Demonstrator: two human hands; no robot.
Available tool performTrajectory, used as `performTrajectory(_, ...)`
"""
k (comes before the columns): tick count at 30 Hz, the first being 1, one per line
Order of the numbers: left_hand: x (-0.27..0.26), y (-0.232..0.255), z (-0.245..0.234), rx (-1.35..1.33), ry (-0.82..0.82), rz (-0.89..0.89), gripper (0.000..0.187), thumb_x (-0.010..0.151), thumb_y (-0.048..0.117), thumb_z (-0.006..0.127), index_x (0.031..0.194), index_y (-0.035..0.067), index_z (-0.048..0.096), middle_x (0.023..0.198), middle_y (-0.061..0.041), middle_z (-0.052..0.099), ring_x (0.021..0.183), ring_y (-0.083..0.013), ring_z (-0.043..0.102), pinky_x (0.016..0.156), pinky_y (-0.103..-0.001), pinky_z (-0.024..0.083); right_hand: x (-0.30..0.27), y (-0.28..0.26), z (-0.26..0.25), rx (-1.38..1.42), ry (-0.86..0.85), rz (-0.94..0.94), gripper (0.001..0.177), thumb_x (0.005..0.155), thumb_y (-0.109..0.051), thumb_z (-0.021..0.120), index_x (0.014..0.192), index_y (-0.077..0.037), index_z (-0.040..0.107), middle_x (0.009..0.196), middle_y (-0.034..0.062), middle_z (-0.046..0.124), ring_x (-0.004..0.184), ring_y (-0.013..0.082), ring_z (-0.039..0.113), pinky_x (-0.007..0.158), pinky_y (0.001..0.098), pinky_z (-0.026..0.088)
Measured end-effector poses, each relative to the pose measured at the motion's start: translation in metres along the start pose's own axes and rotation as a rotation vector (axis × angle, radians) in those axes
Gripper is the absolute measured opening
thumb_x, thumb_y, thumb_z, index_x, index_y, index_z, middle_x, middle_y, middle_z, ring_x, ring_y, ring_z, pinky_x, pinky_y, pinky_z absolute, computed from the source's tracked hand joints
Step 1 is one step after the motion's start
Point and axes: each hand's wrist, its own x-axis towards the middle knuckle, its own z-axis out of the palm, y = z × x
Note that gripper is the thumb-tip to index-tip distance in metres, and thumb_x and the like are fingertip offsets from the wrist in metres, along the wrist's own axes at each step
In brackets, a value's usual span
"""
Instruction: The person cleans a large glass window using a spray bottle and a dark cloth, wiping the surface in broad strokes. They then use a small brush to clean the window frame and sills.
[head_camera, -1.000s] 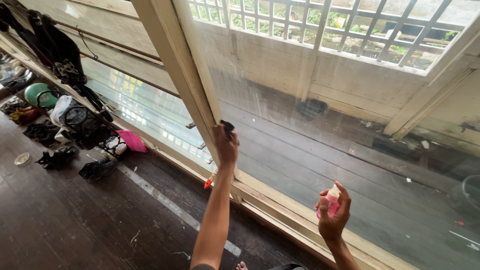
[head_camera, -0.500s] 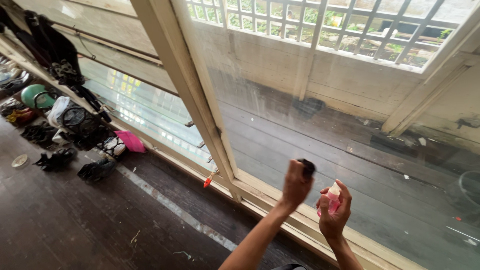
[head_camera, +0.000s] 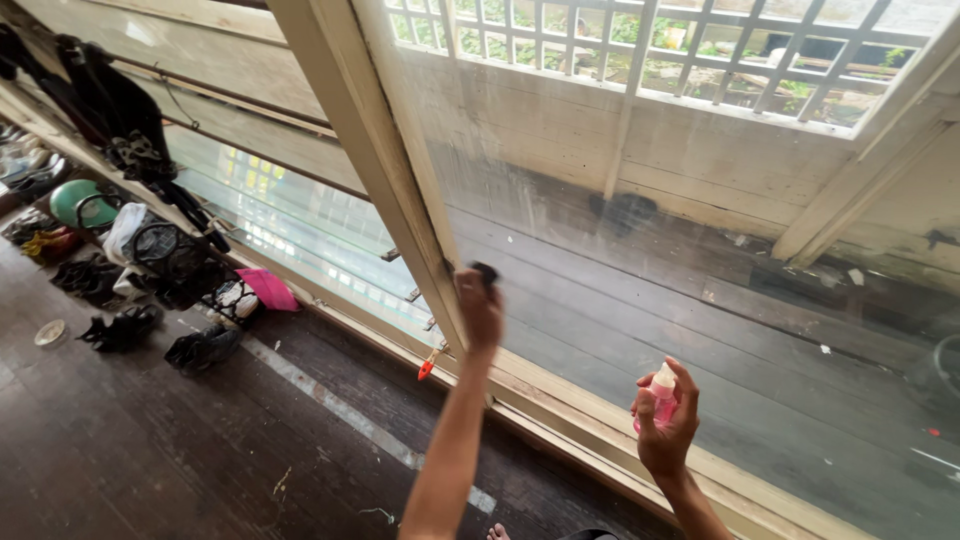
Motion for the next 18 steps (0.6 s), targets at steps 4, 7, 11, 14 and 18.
performTrajectory(4, 0.024, -0.009, -0.036, 0.012, -0.024, -0.09, 0.032, 0.087, -0.002, 0.063, 0.114, -0.004, 0.046, 0.114, -0.025, 0.047, 0.107, -0.044, 0.054, 0.084, -0.052, 0.049, -0.002, 0.0, 0.007, -0.024, 0.025, -0.003, 0.05, 0.1, -0.015, 0.058, 0.146, -0.01, 0.041, 0.097, 0.009, 0.065, 0.062, 0.0101, 0.062, 0.047, 0.0233, 0.053)
performTrajectory(7, 0.015, 0.002, -0.022, -0.185, 0.008, -0.223, 0.027, 0.088, 0.0, 0.055, 0.114, -0.001, 0.047, 0.112, -0.02, 0.049, 0.105, -0.0349, 0.059, 0.085, -0.042, 0.059, -0.006, -0.005, 0.011, 0.0, 0.04, 0.024, 0.051, 0.1, -0.015, 0.059, 0.147, -0.01, 0.04, 0.099, 0.0101, 0.064, 0.065, 0.0111, 0.061, 0.049, 0.0241, 0.052)
performTrajectory(11, -0.042, 0.037, 0.015, -0.172, -0.084, 0.007, 0.022, 0.092, 0.007, 0.065, 0.1, 0.0, 0.045, 0.095, -0.019, 0.044, 0.088, -0.0337, 0.052, 0.075, -0.049, 0.046, -0.007, -0.009, 0.016, 0.006, 0.065, 0.028, 0.051, 0.1, -0.014, 0.059, 0.147, -0.01, 0.04, 0.1, 0.01, 0.063, 0.065, 0.0111, 0.061, 0.05, 0.0238, 0.052)
performTrajectory(14, -0.092, 0.09, 0.033, -0.331, -0.245, 0.094, 0.02, 0.094, 0.003, 0.065, 0.104, 0.002, 0.048, 0.102, -0.018, 0.049, 0.09, -0.0354, 0.054, 0.072, -0.045, 0.051, -0.006, -0.011, 0.021, 0.027, 0.088, 0.01, 0.051, 0.101, -0.014, 0.059, 0.148, -0.011, 0.04, 0.1, 0.0099, 0.063, 0.066, 0.0109, 0.061, 0.051, 0.0235, 0.051)
performTrajectory(18, -0.115, 0.123, 0.022, -0.365, -0.489, 0.184, 0.032, 0.085, 0.002, 0.074, 0.105, 0.002, 0.049, 0.105, -0.019, 0.052, 0.089, -0.0394, 0.061, 0.067, -0.046, 0.056, -0.006, -0.011, 0.03, 0.053, 0.119, 0.002, 0.052, 0.101, -0.012, 0.06, 0.149, -0.01, 0.039, 0.101, 0.0104, 0.062, 0.066, 0.0107, 0.059, 0.052, 0.0235, 0.049)
